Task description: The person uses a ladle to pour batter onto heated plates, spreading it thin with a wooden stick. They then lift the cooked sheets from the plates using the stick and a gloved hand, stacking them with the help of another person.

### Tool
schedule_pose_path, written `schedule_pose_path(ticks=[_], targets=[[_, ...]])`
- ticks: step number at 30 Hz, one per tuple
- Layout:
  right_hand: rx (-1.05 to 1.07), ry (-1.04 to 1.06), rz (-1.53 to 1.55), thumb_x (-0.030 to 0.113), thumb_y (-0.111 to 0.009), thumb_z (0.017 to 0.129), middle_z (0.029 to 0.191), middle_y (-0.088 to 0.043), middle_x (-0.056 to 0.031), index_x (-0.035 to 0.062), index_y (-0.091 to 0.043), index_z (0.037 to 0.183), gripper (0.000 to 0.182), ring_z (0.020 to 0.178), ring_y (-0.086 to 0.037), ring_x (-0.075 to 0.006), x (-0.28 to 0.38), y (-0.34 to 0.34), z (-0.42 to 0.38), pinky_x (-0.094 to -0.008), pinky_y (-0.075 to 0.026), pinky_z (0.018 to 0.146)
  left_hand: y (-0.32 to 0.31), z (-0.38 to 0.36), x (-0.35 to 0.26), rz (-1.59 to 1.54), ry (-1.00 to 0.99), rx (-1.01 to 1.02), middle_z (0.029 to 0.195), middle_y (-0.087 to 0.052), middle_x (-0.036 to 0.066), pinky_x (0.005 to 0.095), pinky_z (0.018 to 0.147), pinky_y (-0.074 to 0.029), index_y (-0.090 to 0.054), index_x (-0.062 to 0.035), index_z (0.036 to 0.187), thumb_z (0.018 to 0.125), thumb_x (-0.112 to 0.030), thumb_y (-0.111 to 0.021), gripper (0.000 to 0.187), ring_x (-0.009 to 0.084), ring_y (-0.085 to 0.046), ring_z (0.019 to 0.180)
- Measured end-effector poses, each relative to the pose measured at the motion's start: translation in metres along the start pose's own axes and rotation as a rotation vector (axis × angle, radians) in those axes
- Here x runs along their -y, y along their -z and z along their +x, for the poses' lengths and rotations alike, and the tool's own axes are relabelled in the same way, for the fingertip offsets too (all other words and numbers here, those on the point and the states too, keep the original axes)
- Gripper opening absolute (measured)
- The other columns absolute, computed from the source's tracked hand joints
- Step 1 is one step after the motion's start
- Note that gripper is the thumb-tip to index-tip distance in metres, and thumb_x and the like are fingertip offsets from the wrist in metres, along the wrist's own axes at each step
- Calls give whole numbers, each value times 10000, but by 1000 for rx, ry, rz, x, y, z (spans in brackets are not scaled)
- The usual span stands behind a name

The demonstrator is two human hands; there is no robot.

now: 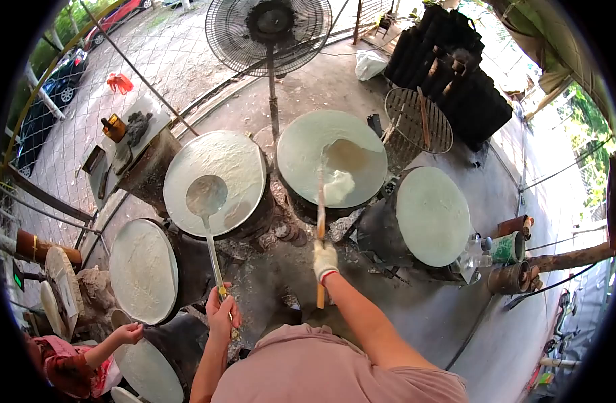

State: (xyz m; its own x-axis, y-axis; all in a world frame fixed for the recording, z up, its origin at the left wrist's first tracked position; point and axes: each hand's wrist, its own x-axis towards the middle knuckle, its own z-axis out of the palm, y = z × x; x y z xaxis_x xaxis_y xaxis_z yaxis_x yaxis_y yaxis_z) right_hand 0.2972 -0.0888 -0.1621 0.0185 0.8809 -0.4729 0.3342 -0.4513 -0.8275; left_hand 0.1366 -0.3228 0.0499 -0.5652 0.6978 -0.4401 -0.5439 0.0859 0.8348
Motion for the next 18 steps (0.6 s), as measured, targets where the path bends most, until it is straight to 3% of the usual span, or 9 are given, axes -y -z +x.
schedule_pose_path(ticks=[2,3,5,7,8,11,12,15,18], targets=[[29,-109,346,347,-531,922,540,-490,-1,58,-576,824,308,405,-447,-97,19,31,6,-273,-322,376,-8,-1,0,79,14,11,554,-432,25,243,350,-366,-451,-24,1120,891,-29,-484,230,96,-386,337],[-32,-73,205,350,-525,925,554,-486,3,58,-569,881,298,408,-431,-96,32,41,8,-271,-317,376,-13,-1,3,82,15,13,554,-432,25,243,350,-366,-451,-24,1120,891,-29,-484,230,96,-386,337],[39,-86,253,347,-527,917,580,-493,-2,60,-568,925,291,424,-437,-101,36,53,14,-270,-329,387,-27,1,9,98,-38,35,539,-424,23,245,345,-359,-451,-29,1083,877,-7,-492,211,96,-381,331],[232,83,0,369,-531,915,546,-502,-10,36,-587,848,344,441,-462,-123,25,71,4,-299,-358,429,-47,2,14,87,-37,45,539,-421,21,246,343,-357,-450,-32,1060,874,3,-485,192,98,-381,331],[374,-64,29,351,-536,907,573,-529,-15,43,-592,855,318,455,-475,-124,8,83,10,-295,-372,438,-57,2,18,72,-23,29,539,-420,21,247,344,-359,-450,-32,1060,875,4,-484,192,99,-382,331],[187,-9,105,328,-531,905,589,-544,-25,39,-608,905,300,466,-487,-132,21,134,29,-305,-377,443,-93,3,29,43,-12,23,541,-418,20,252,343,-361,-450,-32,1062,876,7,-482,193,101,-384,331],[226,-47,142,319,-524,906,588,-545,-33,36,-615,940,299,473,-492,-133,19,146,55,-309,-378,457,-106,2,32,32,-6,27,543,-418,20,254,342,-362,-449,-31,1063,876,8,-482,194,103,-385,331],[195,89,-81,358,-507,911,664,-598,-133,14,-604,960,361,596,-584,-241,15,167,112,-365,-451,584,-153,3,39,46,6,13,549,-421,22,260,338,-361,-450,-29,1069,874,7,-486,201,106,-389,329],[345,259,-316,404,-449,922,855,-630,-253,-3,-592,1055,452,816,-608,-411,52,214,66,-442,-464,722,-193,8,49,53,-20,37,551,-423,23,265,338,-363,-451,-24,1078,869,9,-490,216,109,-391,327]])
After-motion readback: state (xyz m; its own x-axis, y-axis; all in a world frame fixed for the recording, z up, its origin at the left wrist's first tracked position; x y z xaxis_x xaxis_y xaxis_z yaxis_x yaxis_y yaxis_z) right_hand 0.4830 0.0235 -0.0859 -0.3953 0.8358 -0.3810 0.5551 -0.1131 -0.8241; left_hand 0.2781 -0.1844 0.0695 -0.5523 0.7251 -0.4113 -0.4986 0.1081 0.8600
